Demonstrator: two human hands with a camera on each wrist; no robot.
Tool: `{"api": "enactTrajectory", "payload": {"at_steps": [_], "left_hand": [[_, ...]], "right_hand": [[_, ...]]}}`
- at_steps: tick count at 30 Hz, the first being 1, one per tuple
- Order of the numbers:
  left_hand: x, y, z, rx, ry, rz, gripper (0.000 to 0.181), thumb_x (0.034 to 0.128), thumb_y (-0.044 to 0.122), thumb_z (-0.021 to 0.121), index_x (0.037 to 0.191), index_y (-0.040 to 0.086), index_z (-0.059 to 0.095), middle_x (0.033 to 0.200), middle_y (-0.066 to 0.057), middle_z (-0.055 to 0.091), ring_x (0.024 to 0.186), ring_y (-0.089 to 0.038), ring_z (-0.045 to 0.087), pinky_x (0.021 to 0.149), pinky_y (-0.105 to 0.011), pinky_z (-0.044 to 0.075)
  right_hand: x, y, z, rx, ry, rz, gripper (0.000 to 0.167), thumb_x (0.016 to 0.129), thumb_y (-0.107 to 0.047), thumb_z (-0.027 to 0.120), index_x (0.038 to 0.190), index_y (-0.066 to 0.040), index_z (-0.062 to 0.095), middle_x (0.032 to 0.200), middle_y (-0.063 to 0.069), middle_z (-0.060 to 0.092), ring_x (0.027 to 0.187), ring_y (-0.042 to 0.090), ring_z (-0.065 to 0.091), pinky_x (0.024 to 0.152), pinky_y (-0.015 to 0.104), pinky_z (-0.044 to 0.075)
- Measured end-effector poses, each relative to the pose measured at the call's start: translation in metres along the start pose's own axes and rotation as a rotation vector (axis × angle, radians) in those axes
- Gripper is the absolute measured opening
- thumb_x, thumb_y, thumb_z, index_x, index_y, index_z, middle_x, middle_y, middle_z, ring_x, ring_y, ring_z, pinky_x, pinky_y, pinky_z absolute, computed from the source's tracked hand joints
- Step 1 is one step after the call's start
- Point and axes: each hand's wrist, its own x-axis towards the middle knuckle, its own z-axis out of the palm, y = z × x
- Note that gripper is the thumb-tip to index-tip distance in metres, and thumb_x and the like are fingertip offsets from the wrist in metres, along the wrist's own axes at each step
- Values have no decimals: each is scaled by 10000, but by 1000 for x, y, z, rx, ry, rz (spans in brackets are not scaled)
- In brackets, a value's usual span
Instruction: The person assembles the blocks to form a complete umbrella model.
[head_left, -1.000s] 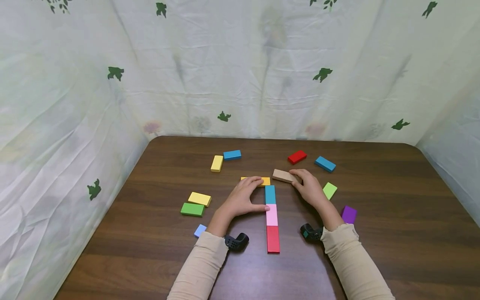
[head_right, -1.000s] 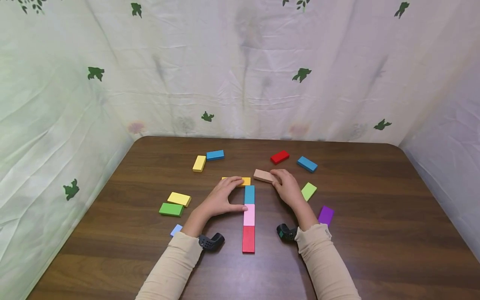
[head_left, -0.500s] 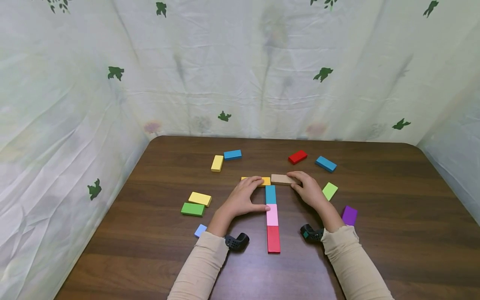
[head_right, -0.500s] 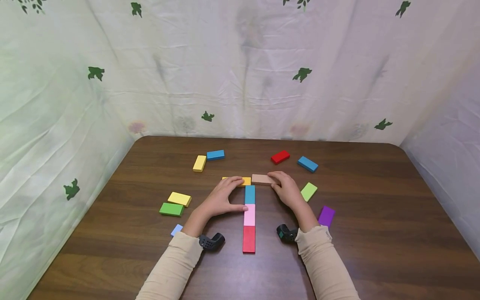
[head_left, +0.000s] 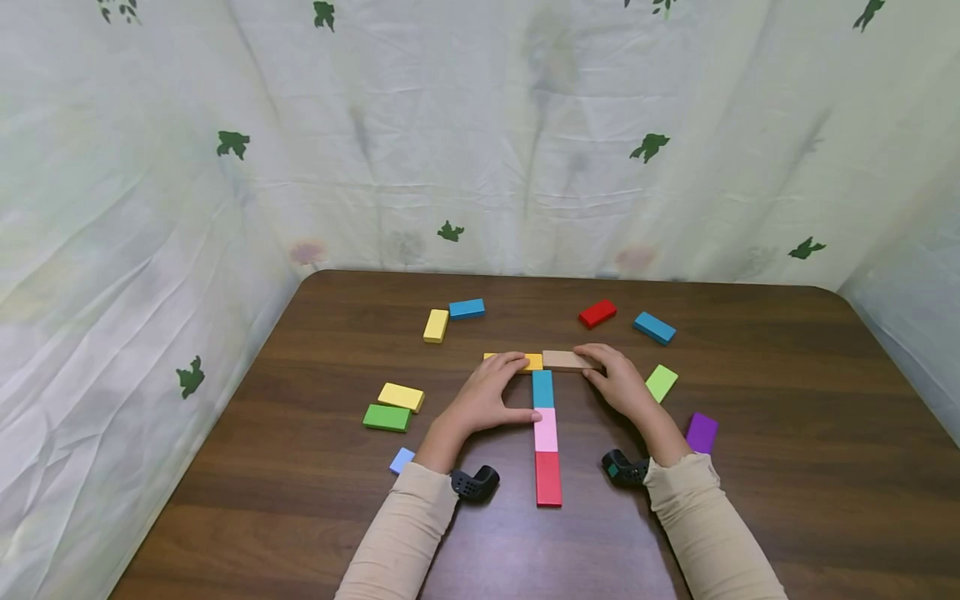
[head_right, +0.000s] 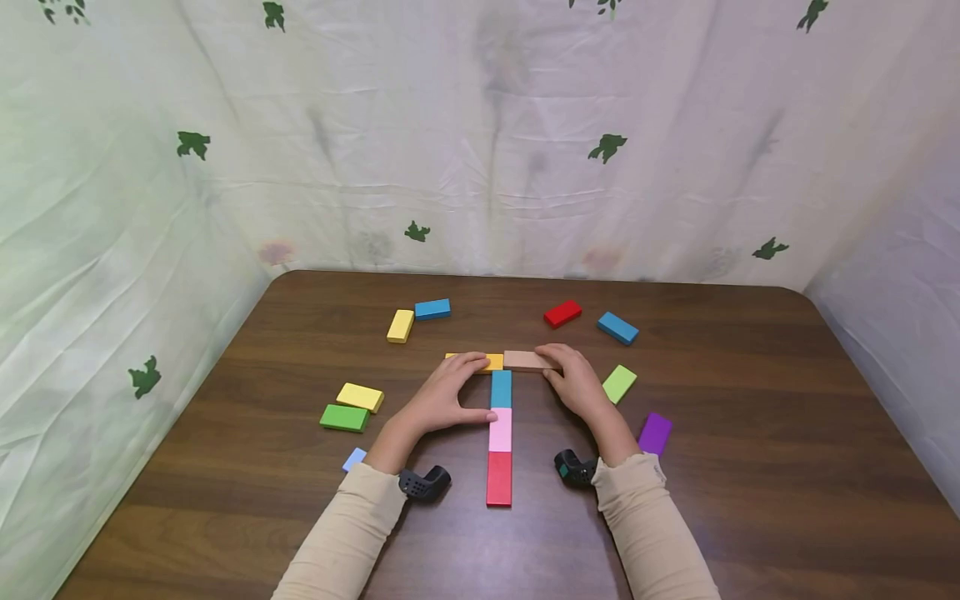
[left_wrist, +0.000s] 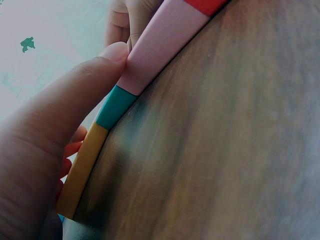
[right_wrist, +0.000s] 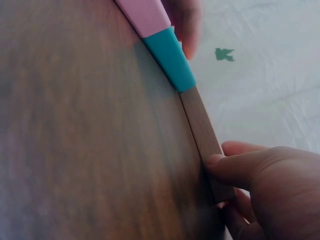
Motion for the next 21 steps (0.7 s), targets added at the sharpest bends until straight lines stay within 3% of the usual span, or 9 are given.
{"api": "enactTrajectory", "payload": {"at_steps": [21], "left_hand": [[-1,2,-1,24,12,-8,893,666,656,622,1357,135,401,1367,6,349,1263,-178,259,1023,-380,233]], "right_hand": [[-3,0,0,14,-8,-21,343,836,17,597,1175,-30,571,1197,137,525,1114,298,464,915,464,362]]}}
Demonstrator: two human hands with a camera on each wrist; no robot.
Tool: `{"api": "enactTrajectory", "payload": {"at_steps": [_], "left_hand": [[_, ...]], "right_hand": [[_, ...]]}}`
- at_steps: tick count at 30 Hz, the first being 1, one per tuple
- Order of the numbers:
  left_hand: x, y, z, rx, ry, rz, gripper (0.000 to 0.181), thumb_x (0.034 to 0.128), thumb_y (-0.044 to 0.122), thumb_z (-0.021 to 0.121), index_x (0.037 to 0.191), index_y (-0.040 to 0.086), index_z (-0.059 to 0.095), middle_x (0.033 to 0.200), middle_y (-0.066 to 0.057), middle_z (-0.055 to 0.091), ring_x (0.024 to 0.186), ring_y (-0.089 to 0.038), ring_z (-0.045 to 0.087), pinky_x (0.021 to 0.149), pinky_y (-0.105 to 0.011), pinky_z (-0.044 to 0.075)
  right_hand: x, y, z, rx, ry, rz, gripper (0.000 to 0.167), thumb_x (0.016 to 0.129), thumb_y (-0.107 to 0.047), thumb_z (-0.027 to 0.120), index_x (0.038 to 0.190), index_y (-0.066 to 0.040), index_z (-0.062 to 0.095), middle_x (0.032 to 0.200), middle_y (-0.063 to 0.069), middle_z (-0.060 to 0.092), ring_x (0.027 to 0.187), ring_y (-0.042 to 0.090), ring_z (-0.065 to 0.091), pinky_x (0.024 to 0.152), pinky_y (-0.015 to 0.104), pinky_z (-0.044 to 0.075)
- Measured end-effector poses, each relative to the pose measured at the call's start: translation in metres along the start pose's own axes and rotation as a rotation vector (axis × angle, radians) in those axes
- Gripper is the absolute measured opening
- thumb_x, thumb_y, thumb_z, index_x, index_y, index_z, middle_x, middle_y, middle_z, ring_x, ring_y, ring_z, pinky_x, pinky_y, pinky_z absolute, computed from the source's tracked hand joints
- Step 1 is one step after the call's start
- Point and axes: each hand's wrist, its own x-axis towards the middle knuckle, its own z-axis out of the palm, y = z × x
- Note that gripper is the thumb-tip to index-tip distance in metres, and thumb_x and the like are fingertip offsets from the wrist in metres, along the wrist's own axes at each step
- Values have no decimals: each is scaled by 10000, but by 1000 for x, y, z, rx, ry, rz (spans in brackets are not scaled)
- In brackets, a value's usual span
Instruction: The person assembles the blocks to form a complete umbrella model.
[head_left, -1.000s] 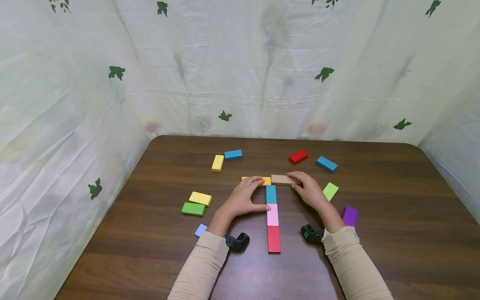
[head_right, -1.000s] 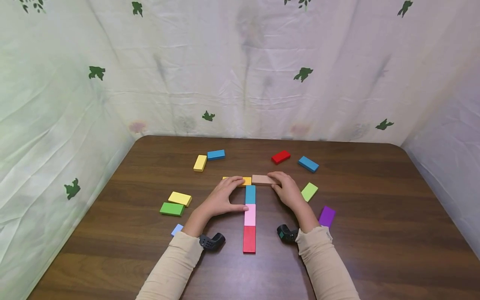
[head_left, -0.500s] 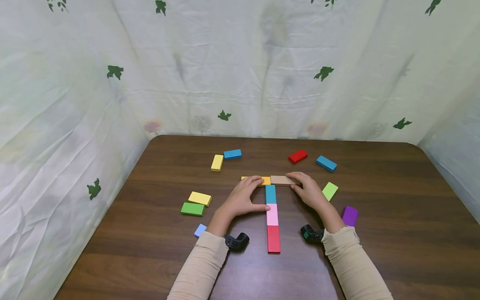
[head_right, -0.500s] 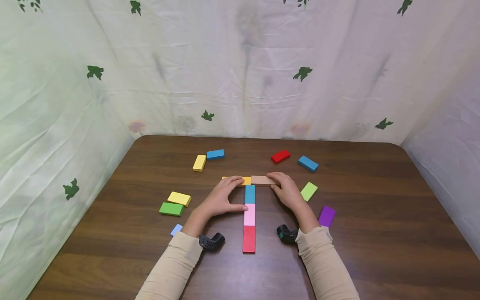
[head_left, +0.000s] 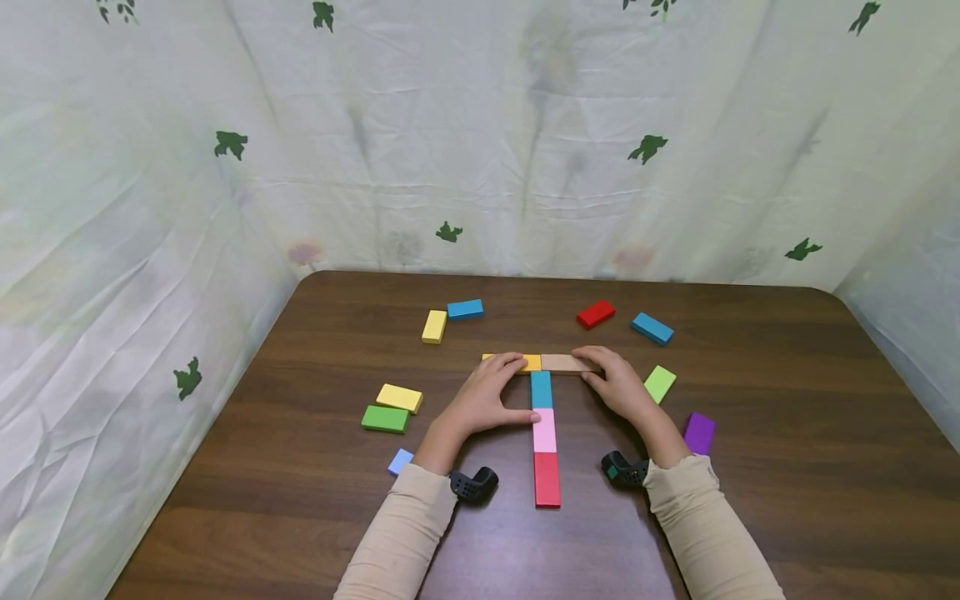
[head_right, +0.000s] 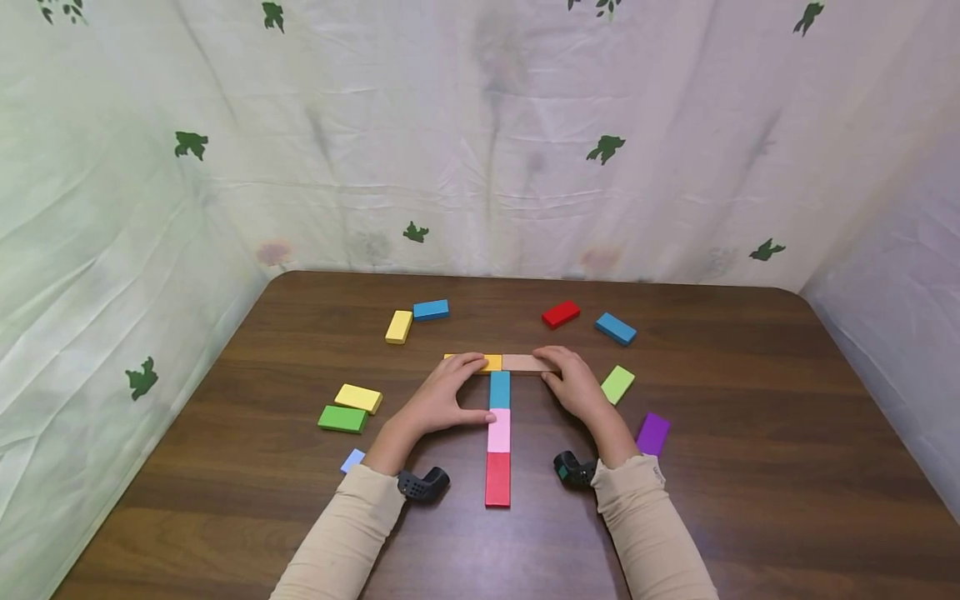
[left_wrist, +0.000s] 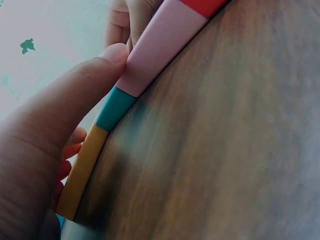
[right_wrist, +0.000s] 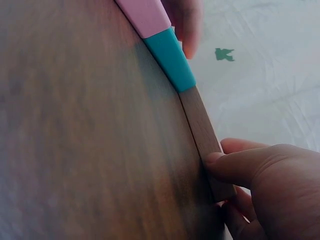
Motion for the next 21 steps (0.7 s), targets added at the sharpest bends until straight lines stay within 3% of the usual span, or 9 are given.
{"api": "enactTrajectory", "payload": {"at_steps": [21], "left_hand": [[0,3,-2,22,-5,-10,893,660,669,613,1351,138,416,1360,-1,358,1257,-184,273,1035,-393,201]], "right_hand": [[0,-1,0,1,-11,-3,345,836,8,601,1176,-37,573,1199,131,527,1111,294,466,912,462,366]]}}
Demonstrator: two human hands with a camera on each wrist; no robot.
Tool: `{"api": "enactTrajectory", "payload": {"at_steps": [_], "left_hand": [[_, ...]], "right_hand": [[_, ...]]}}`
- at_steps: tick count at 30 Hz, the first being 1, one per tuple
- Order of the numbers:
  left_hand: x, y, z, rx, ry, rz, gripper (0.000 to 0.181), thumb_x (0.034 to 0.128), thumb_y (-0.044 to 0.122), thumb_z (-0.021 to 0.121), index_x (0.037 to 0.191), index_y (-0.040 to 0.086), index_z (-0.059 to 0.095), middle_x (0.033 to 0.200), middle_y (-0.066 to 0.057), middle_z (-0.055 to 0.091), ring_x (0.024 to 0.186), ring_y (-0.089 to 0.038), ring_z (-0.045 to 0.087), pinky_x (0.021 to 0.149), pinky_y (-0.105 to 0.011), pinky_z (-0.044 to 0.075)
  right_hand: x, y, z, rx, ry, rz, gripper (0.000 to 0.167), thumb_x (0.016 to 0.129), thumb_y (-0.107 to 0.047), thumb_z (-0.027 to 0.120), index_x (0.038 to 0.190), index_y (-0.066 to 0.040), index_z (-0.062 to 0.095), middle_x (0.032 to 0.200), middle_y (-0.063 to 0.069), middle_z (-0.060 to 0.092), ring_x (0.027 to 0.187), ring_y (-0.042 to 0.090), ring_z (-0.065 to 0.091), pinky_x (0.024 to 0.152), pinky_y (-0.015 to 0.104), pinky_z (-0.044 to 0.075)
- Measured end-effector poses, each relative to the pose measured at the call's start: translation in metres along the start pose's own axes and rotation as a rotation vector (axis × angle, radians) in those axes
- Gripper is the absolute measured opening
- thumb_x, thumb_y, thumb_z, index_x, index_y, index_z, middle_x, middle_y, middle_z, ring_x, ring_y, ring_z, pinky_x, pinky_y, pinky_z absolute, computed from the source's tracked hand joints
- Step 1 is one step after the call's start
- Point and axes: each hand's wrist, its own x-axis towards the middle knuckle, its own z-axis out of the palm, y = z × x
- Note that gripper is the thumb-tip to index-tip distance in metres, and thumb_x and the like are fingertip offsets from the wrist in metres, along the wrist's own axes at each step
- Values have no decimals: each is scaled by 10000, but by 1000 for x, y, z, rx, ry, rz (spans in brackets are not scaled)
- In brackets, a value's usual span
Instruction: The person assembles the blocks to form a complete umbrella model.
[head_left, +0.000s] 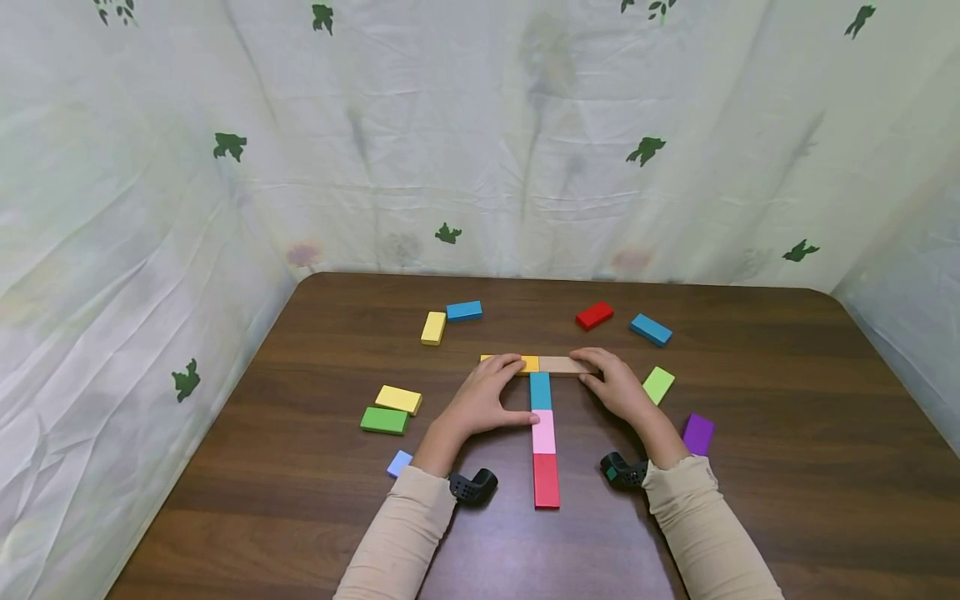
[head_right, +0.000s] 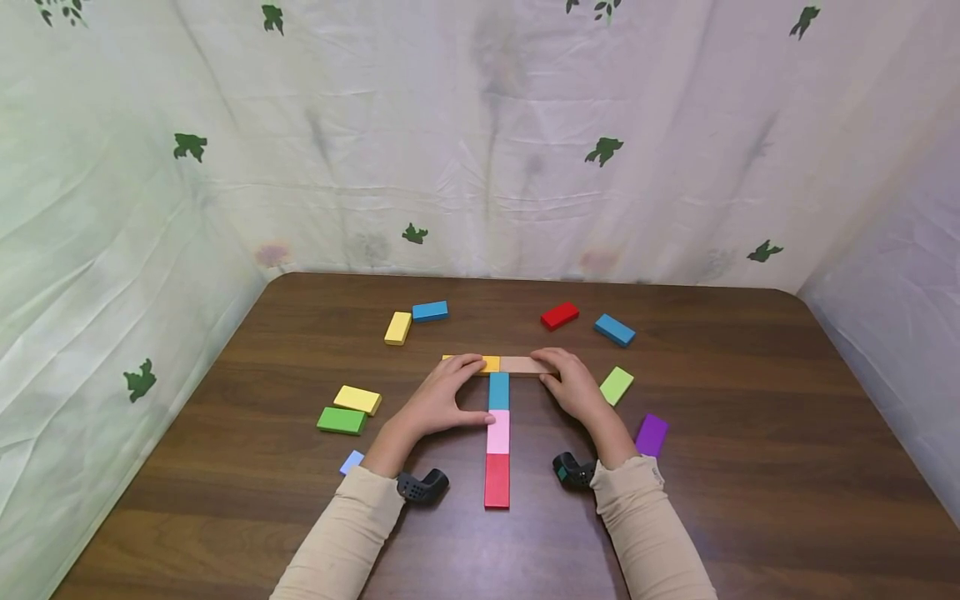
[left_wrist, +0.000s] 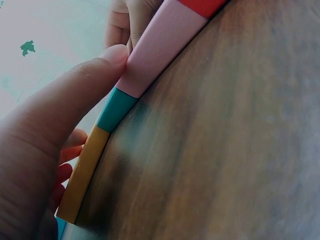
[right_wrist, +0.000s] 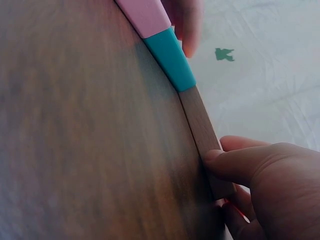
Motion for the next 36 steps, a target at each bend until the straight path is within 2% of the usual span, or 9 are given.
{"api": "enactTrajectory", "payload": {"at_steps": [6,11,17,31,36], "left_hand": [[1,1,-1,3,8,14,890,669,665,608,1351,128,413,1358,-11,359,1261,-199,266,1039,-411,184],[3,3,1,6,42,49,884,683,660,599,1356,121,402,1347,-17,369,1264,-209,259,1027,-451,194],[8,8,5,21,47,106,865,712,654,576,1357,107,398,1336,-24,383,1250,-197,283,1003,-383,273],[12,10,7,37,-39,65,789,738,655,542,1374,213,389,1375,-25,332,1255,-214,260,984,-410,295],[13,8,9,40,-51,53,784,733,669,532,1370,234,393,1380,-14,322,1260,-207,248,987,-411,291]], "right_hand": [[-1,1,0,10,-2,4,346,839,10,597,1180,-34,569,1201,133,524,1110,293,466,913,459,366],[-1,1,-1,9,-5,11,348,841,15,591,1184,-32,565,1204,138,520,1118,300,458,917,466,360],[-1,1,-1,9,-4,7,345,843,9,591,1184,-34,566,1206,138,521,1122,300,457,918,466,359],[-1,0,-1,15,-7,6,339,844,10,589,1180,-28,568,1202,142,522,1113,295,467,914,457,368],[0,0,0,21,-7,16,367,842,-11,601,1205,-34,546,1216,139,512,1111,290,466,915,454,367]]}}
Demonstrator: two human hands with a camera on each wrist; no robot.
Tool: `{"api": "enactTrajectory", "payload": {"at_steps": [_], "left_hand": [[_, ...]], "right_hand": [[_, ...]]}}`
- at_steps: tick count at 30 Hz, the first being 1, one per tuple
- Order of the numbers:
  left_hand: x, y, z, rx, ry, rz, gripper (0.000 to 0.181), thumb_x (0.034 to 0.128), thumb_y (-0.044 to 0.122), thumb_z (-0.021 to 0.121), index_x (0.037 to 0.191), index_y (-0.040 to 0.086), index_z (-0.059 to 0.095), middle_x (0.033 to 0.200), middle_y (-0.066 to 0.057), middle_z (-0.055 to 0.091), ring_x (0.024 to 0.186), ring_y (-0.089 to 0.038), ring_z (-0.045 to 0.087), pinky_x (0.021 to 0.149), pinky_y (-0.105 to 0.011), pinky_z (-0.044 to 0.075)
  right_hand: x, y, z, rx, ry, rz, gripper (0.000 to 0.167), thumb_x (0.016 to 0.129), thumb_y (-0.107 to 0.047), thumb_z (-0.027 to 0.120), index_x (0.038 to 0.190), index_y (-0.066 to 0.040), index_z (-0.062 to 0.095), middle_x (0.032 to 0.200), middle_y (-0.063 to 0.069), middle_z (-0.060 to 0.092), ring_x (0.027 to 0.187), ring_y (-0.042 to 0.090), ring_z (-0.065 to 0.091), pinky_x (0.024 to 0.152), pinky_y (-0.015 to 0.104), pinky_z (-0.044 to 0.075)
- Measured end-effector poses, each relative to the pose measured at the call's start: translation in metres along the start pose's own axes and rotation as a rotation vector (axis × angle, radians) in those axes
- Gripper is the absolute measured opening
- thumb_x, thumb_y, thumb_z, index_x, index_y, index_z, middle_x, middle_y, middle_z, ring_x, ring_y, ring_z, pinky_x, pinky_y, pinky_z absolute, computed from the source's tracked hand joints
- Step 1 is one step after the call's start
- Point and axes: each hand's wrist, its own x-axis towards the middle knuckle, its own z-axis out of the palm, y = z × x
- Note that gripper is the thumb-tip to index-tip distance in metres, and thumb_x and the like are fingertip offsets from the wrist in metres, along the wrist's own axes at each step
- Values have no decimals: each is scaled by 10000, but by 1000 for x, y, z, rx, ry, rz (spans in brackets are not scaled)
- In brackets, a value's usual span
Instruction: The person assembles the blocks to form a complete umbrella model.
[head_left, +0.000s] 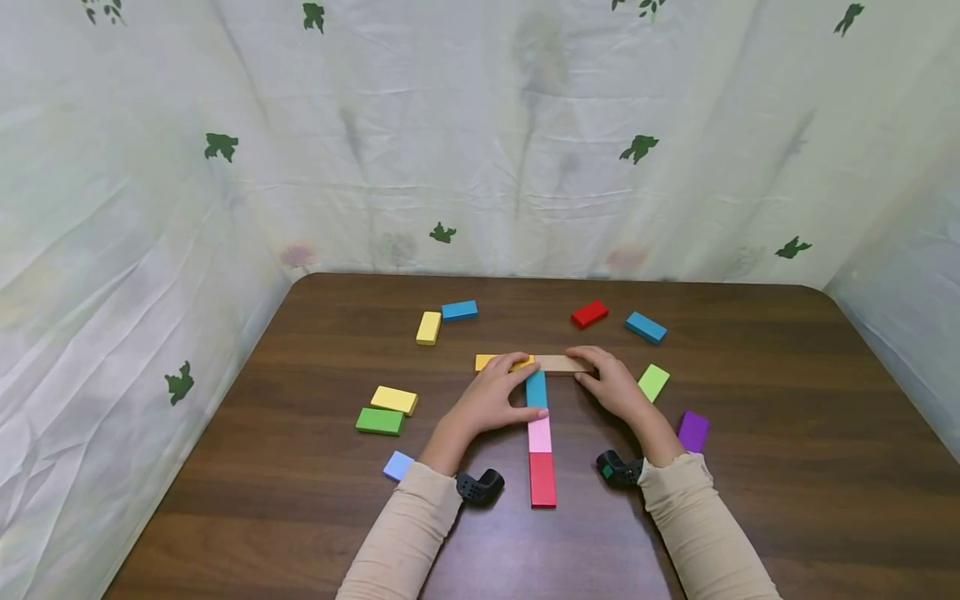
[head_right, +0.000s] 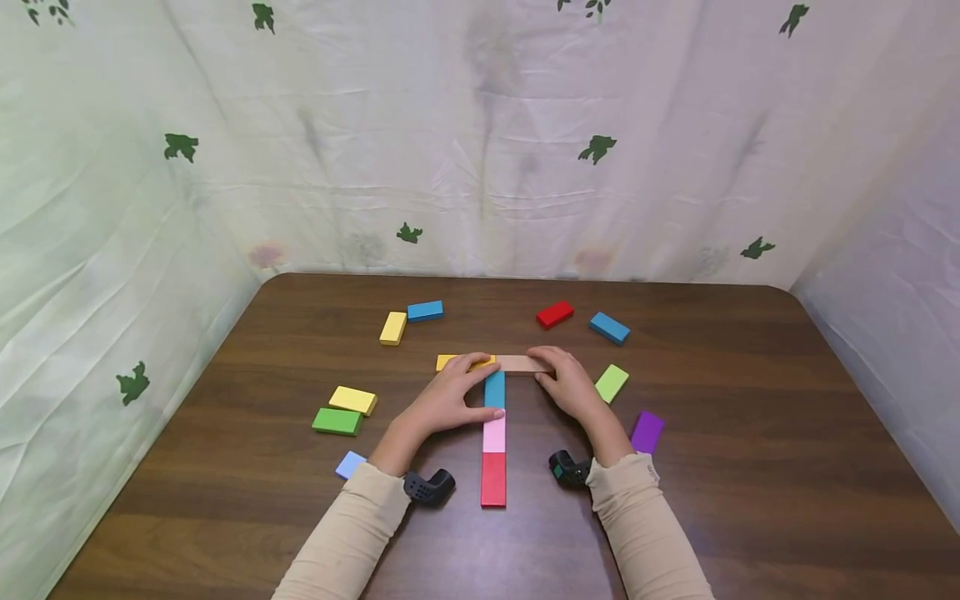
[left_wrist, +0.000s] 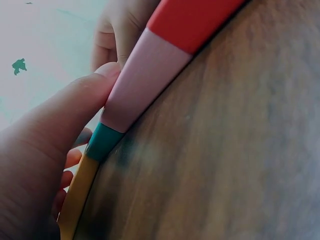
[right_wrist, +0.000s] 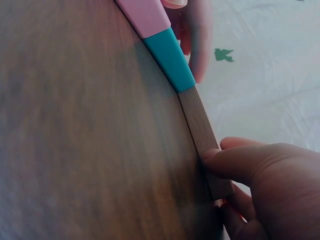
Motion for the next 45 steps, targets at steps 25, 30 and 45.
{"api": "enactTrajectory", "payload": {"at_steps": [25,30,45], "left_hand": [[-1,1,0,-19,-1,-17,766,734,636,557,1369,238,396,1386,-12,315,1264,-209,238,985,-425,290],[-1,1,0,-15,5,-13,763,737,632,560,1368,235,398,1384,-12,318,1264,-208,240,989,-419,284],[-3,2,-1,-26,6,-15,773,739,631,561,1377,234,382,1387,-13,312,1263,-211,236,986,-419,288]], "right_hand": [[-9,-19,-25,95,167,91,684,788,-224,702,1351,-45,358,1349,151,379,1229,316,350,968,489,298],[-19,-21,-34,108,185,83,700,774,-199,718,1346,-21,356,1345,155,388,1241,313,337,974,490,285],[-50,-4,-55,44,168,108,778,774,-325,700,1377,-35,303,1371,173,352,1248,362,305,951,547,264]]}}
